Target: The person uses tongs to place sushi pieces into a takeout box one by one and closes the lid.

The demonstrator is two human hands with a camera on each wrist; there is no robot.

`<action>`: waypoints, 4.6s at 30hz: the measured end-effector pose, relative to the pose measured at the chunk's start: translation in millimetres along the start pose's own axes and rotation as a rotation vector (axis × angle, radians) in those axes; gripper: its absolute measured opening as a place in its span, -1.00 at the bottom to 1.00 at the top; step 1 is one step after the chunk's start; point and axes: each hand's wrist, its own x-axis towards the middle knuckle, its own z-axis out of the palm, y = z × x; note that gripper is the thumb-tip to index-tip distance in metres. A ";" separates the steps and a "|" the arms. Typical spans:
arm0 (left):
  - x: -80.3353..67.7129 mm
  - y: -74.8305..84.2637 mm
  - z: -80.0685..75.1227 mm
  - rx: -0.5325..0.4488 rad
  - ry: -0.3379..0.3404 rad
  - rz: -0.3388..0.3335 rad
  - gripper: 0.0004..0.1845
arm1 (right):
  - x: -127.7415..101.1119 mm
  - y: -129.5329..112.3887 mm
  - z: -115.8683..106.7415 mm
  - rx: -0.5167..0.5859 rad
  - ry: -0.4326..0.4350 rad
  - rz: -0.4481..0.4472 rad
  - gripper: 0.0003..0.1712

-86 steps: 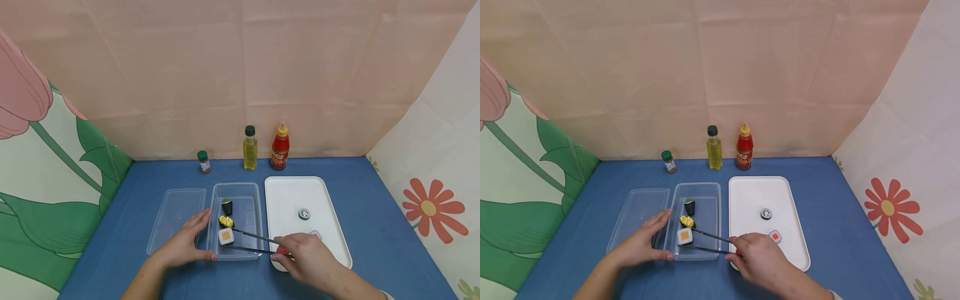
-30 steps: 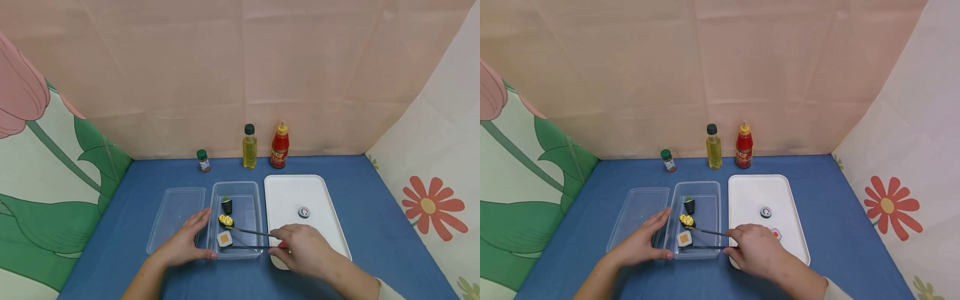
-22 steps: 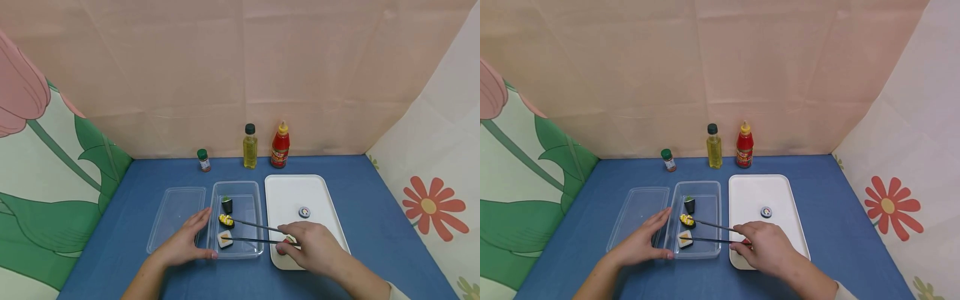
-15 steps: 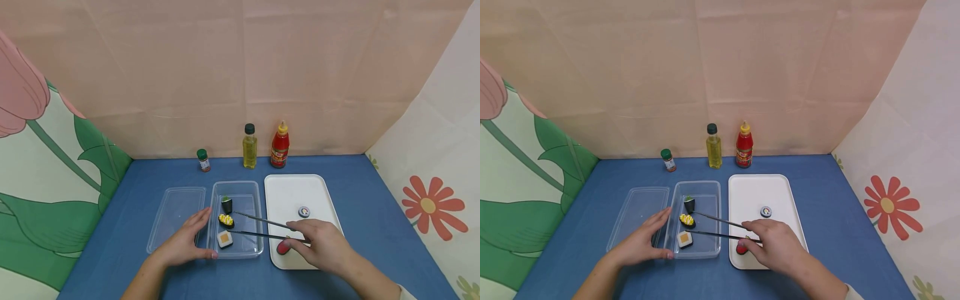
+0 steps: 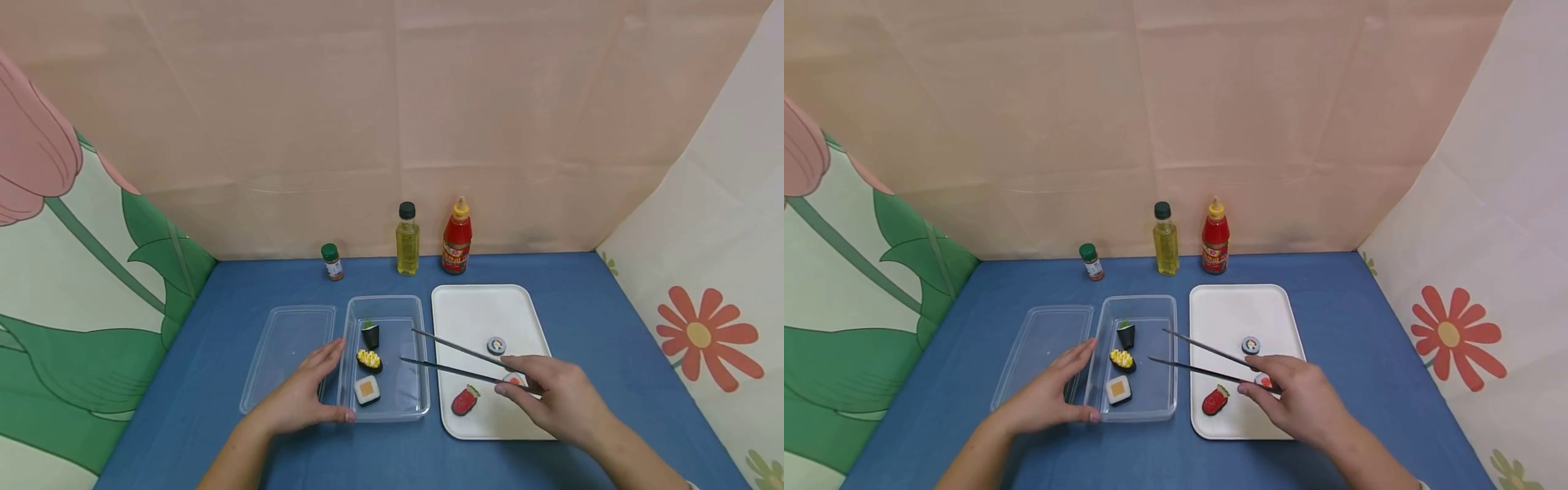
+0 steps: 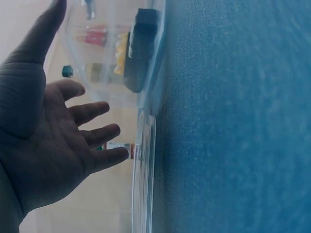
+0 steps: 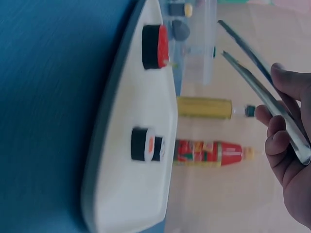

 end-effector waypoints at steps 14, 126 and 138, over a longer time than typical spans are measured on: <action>-0.9 0.5 0.3 -0.008 0.002 0.001 0.34 | -26.3 30.4 -20.0 -0.121 0.048 0.119 -0.48; -0.3 -2.8 2.1 -0.007 -0.002 -0.006 0.34 | 17.4 71.2 -17.8 -0.016 -0.027 0.066 -0.54; -0.8 -3.4 1.9 -0.004 -0.004 -0.004 0.34 | 45.2 69.2 -6.2 0.046 -0.081 -0.020 -0.57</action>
